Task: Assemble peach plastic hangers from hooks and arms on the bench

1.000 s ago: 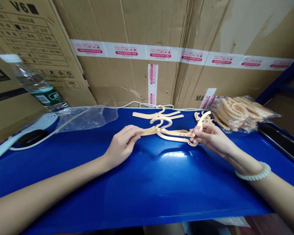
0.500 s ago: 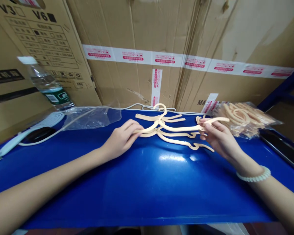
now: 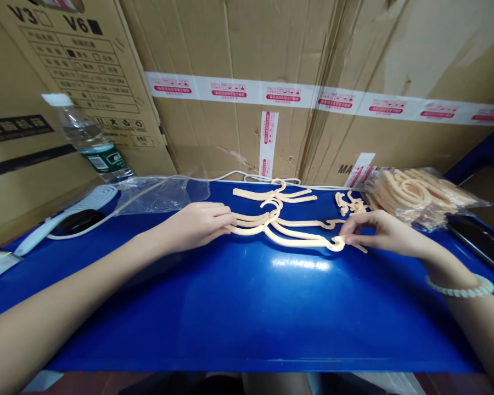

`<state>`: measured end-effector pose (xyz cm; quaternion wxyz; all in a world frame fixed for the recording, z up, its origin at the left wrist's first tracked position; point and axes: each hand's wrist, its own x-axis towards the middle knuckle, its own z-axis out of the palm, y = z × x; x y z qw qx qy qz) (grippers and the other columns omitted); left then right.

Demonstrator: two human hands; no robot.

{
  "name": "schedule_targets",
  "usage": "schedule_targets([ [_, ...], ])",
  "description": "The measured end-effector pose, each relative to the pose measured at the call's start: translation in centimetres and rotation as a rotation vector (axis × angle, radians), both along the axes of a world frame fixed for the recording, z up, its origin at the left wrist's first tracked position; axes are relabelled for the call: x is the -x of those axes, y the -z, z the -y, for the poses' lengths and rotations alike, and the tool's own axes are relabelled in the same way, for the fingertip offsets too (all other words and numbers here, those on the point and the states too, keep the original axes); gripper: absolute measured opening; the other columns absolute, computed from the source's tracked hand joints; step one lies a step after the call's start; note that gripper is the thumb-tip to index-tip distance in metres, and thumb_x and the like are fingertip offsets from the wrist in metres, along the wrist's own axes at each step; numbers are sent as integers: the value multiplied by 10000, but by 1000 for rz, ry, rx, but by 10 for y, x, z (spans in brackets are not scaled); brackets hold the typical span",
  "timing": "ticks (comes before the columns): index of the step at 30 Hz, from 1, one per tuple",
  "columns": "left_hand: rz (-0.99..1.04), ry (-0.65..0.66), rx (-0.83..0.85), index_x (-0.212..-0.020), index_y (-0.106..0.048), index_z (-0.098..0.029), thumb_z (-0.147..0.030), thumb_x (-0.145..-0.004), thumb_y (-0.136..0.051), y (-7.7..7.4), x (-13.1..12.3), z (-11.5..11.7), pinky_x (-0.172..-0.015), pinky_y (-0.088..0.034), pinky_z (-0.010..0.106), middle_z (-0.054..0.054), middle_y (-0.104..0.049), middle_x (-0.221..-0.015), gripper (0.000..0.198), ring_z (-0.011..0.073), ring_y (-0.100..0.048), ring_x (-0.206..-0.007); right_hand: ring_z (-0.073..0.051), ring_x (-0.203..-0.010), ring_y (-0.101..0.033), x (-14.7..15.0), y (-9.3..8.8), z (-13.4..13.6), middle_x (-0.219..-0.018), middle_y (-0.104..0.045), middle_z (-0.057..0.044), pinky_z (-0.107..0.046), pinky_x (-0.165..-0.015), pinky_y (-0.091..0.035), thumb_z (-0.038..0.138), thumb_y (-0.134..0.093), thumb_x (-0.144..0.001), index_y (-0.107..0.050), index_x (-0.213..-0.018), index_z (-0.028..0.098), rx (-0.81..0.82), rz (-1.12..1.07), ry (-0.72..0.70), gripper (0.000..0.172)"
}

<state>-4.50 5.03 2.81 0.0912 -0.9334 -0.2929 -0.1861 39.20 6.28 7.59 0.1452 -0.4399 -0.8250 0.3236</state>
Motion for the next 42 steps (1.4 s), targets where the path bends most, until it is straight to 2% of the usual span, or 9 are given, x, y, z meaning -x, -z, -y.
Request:
schedule_targets([
  [5, 23, 27, 44, -954, -709, -234, -302, -1031, -454, 4, -4, 1, -731, -521, 260, 41, -717, -904, 275, 177, -669, -801, -215, -715, -644, 1, 7, -2, -788, -735, -64, -322, -664, -491, 632, -768, -772, -776, -796, 213, -51, 153, -57, 419],
  [14, 51, -47, -81, -932, -719, -228, -264, -1040, -436, 18, -9, -3, -741, -538, 269, 46, -755, -990, 306, 166, -695, -799, -185, -617, -608, -4, 17, -9, -722, -702, -45, -292, -567, -444, 531, -681, -841, -725, -813, 211, -160, 244, -18, 324],
  [18, 75, -62, -131, -974, -721, -209, -227, -1024, -463, 25, -14, -3, -819, -550, 321, 71, -754, -1009, 263, 201, -700, -933, -181, -568, -580, -8, 21, -12, -664, -676, -36, -289, -537, -417, 494, -679, -827, -709, -793, 212, -238, 249, 35, 286],
  [23, 155, -89, -30, -1102, -698, -192, -255, -992, -538, 29, -18, -3, -951, -536, 436, 117, -715, -1152, 203, 264, -653, -1112, -176, -553, -555, -7, 20, -9, -636, -638, -31, -290, -530, -393, 490, -638, -851, -704, -790, 209, -310, 267, 43, 295],
  [26, 200, -157, 40, -1287, -627, -176, -342, -992, -546, 33, -17, -4, -1079, -471, 539, 165, -633, -1349, 349, 325, -557, -1302, -165, -547, -535, -5, 19, -5, -646, -607, -14, -286, -537, -381, 483, -632, -872, -713, -903, 204, -322, 255, 33, 292],
  [28, 210, -201, 111, -1369, -573, -162, -392, -1004, -517, 36, -15, -6, -1116, -442, 563, 175, -593, -1419, 435, 337, -518, -1361, -160, -547, -525, -4, 19, -3, -652, -580, 2, -283, -543, -381, 473, -619, -891, -704, -1021, 202, -305, 242, 11, 313],
  [31, 196, -228, 205, -1391, -552, -137, -416, -1028, -454, 41, -14, -8, -1133, -443, 539, 173, -592, -1432, 468, 316, -530, -1365, -163, -561, -523, -3, 21, -2, -671, -566, 11, -288, -555, -389, 468, -582, -921, -663, -1162, 192, -273, 240, -5, 376],
  [35, 198, -205, 218, -1376, -568, -132, -403, -1051, -409, 43, -13, -8, -1138, -455, 492, 163, -594, -1437, 453, 281, -551, -1355, -176, -575, -536, 0, 22, 0, -687, -585, 7, -297, -556, -386, 523, -559, -936, -604, -1266, 177, -256, 247, 32, 481],
  [42, 211, -120, 148, -1261, -653, -177, -326, -1054, -434, 41, -19, -7, -1061, -501, 491, 121, -704, -1288, 336, 266, -650, -1221, -175, -560, -516, -2, 25, -3, -651, -553, 17, -297, -551, -365, 541, -547, -947, -611, -1236, 175, -310, 288, 32, 471],
])
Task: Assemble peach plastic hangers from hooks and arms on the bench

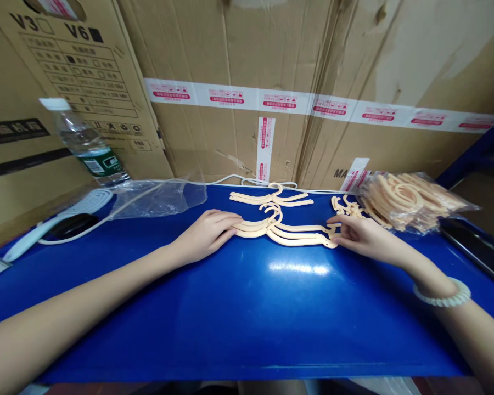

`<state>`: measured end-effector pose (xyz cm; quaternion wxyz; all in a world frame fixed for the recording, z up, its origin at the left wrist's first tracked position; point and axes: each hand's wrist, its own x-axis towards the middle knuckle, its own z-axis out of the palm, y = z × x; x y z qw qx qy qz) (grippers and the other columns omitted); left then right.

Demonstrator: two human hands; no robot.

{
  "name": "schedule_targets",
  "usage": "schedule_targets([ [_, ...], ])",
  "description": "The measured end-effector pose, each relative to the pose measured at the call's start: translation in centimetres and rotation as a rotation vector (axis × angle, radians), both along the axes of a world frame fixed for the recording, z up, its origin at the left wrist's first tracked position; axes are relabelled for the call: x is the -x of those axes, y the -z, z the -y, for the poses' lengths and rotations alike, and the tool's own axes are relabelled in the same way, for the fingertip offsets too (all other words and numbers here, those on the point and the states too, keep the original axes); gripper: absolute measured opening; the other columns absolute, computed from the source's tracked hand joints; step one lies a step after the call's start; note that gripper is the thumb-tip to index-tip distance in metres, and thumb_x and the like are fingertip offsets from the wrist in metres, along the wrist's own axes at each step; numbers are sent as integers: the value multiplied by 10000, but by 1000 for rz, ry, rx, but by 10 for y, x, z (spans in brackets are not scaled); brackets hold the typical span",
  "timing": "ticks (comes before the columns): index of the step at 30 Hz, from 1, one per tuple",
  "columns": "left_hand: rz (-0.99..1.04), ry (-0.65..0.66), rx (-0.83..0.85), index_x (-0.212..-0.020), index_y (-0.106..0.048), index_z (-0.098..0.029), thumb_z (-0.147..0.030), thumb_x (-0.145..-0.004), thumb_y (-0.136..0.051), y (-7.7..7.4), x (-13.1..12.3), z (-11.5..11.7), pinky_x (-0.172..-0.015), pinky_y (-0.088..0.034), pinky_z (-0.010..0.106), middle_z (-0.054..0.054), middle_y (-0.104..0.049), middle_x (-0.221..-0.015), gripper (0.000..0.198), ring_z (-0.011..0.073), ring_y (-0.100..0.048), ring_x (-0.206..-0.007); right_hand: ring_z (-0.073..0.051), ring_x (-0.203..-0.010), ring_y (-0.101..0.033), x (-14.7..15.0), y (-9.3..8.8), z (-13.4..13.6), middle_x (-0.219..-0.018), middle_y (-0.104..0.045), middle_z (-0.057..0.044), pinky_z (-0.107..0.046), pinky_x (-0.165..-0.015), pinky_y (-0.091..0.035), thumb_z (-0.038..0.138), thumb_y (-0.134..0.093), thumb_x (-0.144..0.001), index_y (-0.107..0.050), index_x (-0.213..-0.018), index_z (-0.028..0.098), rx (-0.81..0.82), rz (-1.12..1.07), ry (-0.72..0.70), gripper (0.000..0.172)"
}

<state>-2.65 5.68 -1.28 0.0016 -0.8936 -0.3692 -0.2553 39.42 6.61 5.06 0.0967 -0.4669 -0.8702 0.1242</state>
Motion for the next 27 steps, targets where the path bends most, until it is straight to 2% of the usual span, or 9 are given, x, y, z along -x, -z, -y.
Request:
schedule_targets([
  [4, 21, 21, 9, -1243, -658, -166, -303, -1046, -441, -1, -2, 2, -1029, -523, 440, 126, -703, -1274, 323, 261, -656, -1198, -178, -559, -530, 1, 5, -3, -662, -588, 2, -301, -553, -376, 531, -522, -952, -633, -1179, 174, -28, -21, 23, 438],
  [8, 17, 4, -16, -1223, -662, -175, -289, -1031, -458, -1, -3, 4, -1002, -527, 460, 120, -714, -1250, 303, 274, -665, -1177, -182, -570, -549, 8, 6, -3, -680, -631, -19, -302, -559, -391, 521, -522, -945, -665, -1092, 184, -31, -68, 44, 394],
  [15, 27, 12, -56, -1204, -671, -180, -266, -1021, -465, -3, -4, 5, -999, -524, 474, 115, -728, -1219, 288, 276, -676, -1145, -195, -625, -582, 6, -11, 3, -754, -698, -68, -313, -593, -404, 515, -559, -924, -711, -804, 203, -97, 11, 2, 367],
  [21, 55, 38, -90, -1197, -661, -166, -205, -1018, -461, 0, -4, 4, -1005, -532, 458, 122, -723, -1207, 272, 266, -672, -1141, -196, -673, -602, 3, -10, 7, -795, -691, -39, -298, -605, -420, 561, -686, -853, -710, -942, 215, -5, 13, -87, 358],
  [27, 66, 48, -155, -1172, -669, -160, -162, -1010, -473, 2, -4, 3, -971, -553, 462, 118, -727, -1179, 254, 263, -680, -1107, -180, -634, -592, 3, -2, 1, -734, -668, -17, -278, -573, -400, 506, -715, -833, -679, -874, 215, 38, 32, -71, 297],
])
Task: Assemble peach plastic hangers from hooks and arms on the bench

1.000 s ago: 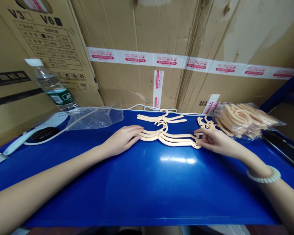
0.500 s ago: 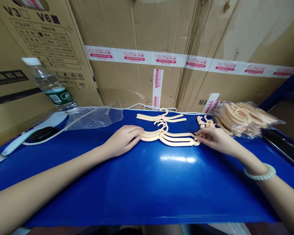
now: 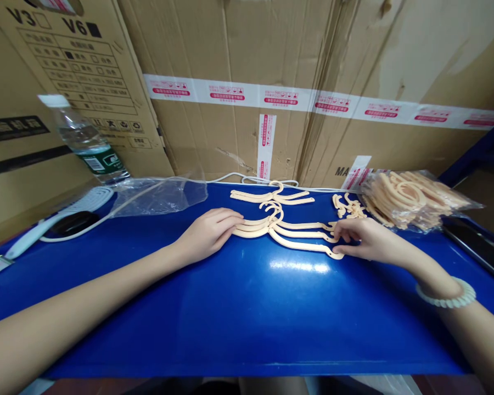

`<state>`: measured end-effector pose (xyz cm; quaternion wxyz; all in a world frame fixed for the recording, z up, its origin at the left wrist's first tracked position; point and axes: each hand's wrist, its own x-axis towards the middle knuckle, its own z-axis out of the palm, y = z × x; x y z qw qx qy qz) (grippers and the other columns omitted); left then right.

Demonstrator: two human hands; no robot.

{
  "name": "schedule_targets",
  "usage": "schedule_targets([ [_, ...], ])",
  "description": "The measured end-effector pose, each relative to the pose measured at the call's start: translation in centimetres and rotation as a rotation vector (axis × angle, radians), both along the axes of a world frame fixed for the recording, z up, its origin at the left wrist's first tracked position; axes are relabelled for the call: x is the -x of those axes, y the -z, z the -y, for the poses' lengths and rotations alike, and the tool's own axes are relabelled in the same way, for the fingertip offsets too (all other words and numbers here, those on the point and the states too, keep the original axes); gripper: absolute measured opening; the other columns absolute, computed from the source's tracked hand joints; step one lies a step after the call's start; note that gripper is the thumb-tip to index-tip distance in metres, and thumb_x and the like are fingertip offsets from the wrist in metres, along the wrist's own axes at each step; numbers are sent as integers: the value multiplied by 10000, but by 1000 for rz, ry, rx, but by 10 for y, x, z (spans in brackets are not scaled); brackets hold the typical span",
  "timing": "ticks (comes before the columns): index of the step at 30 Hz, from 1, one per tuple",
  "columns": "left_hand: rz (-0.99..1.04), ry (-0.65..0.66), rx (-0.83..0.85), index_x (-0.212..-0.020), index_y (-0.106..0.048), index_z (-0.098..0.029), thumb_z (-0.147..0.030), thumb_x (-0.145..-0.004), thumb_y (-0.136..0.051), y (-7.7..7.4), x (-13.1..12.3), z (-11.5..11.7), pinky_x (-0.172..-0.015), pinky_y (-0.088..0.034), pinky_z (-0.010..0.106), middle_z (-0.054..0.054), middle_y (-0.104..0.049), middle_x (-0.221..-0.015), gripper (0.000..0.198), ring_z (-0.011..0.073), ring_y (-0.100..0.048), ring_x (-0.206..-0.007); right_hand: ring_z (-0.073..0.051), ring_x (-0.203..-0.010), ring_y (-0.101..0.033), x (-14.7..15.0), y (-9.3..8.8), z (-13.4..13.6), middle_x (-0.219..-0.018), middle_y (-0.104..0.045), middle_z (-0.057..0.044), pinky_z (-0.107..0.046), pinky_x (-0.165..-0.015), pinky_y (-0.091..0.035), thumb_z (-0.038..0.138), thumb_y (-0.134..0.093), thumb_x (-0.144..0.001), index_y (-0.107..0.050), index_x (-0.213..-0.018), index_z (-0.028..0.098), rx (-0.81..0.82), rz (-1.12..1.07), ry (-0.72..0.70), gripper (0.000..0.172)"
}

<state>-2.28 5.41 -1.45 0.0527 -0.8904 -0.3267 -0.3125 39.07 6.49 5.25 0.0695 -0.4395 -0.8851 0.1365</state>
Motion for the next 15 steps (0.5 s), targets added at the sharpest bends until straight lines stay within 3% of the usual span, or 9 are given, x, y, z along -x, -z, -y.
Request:
schedule_targets([
  [6, 0, -47, 10, -1159, -680, -158, -153, -1015, -461, 3, 2, -2, -949, -572, 467, 121, -724, -1170, 262, 266, -679, -1094, -161, -525, -547, 7, 7, -1, -667, -660, -20, -272, -524, -369, 450, -584, -904, -649, -814, 217, -5, -49, 72, 258],
  [15, 88, -79, -6, -1114, -687, -157, -163, -1012, -479, 4, 2, -4, -943, -589, 456, 122, -733, -1148, 233, 261, -688, -1077, -164, -547, -566, 12, 9, 1, -674, -674, -23, -274, -538, -383, 454, -539, -930, -638, -832, 220, -66, -64, 95, 272],
])
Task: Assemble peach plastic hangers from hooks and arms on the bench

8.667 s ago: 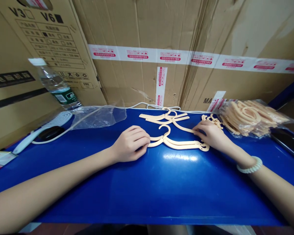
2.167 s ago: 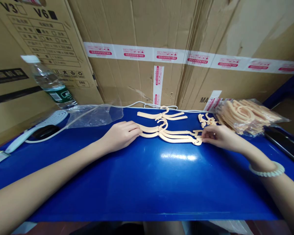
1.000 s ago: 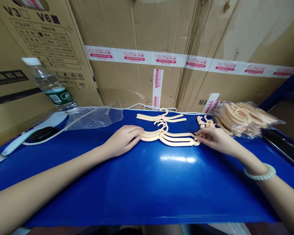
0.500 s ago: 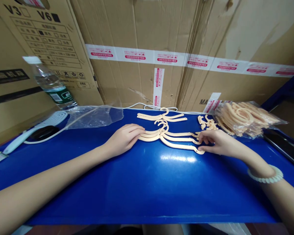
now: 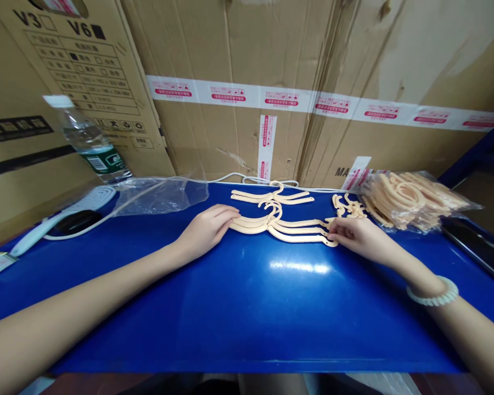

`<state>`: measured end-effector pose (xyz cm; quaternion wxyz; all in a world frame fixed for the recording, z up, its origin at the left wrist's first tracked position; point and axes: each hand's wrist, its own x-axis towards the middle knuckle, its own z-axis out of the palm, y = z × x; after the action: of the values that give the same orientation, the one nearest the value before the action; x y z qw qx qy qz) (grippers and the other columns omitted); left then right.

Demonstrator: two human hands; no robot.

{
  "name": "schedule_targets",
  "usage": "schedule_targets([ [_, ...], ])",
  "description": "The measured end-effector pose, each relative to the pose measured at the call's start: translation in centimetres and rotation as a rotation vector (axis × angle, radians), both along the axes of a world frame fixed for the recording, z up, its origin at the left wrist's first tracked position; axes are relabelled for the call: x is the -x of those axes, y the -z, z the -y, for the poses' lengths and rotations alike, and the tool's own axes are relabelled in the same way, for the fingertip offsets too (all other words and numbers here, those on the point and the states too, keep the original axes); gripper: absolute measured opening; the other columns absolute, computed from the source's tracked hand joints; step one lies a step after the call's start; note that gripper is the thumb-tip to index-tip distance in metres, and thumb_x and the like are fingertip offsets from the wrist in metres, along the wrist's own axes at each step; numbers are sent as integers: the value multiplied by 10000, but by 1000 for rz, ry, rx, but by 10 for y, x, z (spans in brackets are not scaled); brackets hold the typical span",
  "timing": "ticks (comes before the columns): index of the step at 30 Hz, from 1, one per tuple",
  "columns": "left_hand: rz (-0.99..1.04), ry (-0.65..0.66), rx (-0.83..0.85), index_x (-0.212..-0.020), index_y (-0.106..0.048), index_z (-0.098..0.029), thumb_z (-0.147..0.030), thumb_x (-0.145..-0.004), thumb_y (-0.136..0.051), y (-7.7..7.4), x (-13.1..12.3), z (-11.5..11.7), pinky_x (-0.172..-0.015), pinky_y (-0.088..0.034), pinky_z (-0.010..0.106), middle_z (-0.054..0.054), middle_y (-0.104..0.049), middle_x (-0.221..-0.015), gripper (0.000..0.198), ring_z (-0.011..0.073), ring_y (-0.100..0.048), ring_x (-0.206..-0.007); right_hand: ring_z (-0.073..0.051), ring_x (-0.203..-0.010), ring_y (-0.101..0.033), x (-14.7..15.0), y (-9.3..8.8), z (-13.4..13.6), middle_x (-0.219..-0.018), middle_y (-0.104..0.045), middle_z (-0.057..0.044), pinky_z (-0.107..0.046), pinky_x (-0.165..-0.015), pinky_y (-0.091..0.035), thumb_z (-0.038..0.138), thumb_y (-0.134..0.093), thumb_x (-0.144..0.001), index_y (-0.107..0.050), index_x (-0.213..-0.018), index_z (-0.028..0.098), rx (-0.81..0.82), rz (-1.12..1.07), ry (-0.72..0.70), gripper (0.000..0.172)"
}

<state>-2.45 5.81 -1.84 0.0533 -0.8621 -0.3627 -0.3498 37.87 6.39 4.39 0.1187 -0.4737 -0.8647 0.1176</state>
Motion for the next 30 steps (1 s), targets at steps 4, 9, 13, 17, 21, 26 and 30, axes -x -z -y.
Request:
schedule_targets([
  [4, 139, -10, -7, -1072, -704, -173, -137, -990, -472, -6, -1, 2, -968, -585, 439, 109, -737, -1136, 248, 240, -696, -1084, -173, -566, -562, 3, -10, 5, -672, -665, -25, -286, -552, -394, 512, -550, -932, -671, -897, 212, -49, -62, 29, 325],
  [9, 550, -129, 152, -1015, -720, -159, -156, -880, -532, -6, 4, -4, -933, -618, 407, 121, -719, -1159, 232, 236, -706, -1084, -169, -571, -526, 9, -14, 11, -687, -643, -28, -300, -557, -409, 587, -583, -915, -679, -867, 204, -103, -307, 141, 398],
  [13, 774, -174, 344, -911, -723, -149, -175, -730, -608, -1, 10, -12, -890, -632, 386, 86, -764, -953, 216, 224, -754, -897, -181, -610, -549, 10, -10, 10, -728, -654, -45, -303, -556, -426, 644, -644, -856, -699, -849, 194, -48, -461, 221, 453],
  [17, 769, -201, 361, -749, -703, -164, -163, -680, -555, 0, 12, -13, -754, -637, 337, 43, -742, -755, 163, 191, -728, -712, -198, -655, -591, 10, -5, 7, -756, -674, -56, -310, -583, -458, 663, -687, -811, -701, -831, 191, 10, -520, 246, 473],
  [21, 750, -163, 321, -787, -705, -162, -145, -680, -523, -1, 11, -12, -806, -630, 342, 56, -750, -844, 212, 198, -736, -812, -192, -663, -593, 13, -5, 7, -760, -673, -52, -307, -595, -469, 659, -699, -805, -700, -831, 192, 45, -536, 252, 467],
  [26, 736, -113, 329, -869, -709, -158, -171, -756, -567, -3, 8, -10, -929, -615, 402, 86, -750, -986, 182, 220, -731, -972, -188, -657, -588, 14, -6, 8, -741, -661, -51, -312, -598, -482, 672, -708, -794, -699, -835, 186, 72, -568, 263, 487],
  [30, 781, -106, 375, -878, -705, -154, -252, -798, -670, -4, 6, -7, -945, -619, 426, 101, -752, -1034, 131, 235, -729, -1019, -167, -611, -553, 13, -5, 8, -668, -613, -28, -280, -533, -437, 656, -730, -779, -697, -828, 183, 115, -611, 275, 477],
])
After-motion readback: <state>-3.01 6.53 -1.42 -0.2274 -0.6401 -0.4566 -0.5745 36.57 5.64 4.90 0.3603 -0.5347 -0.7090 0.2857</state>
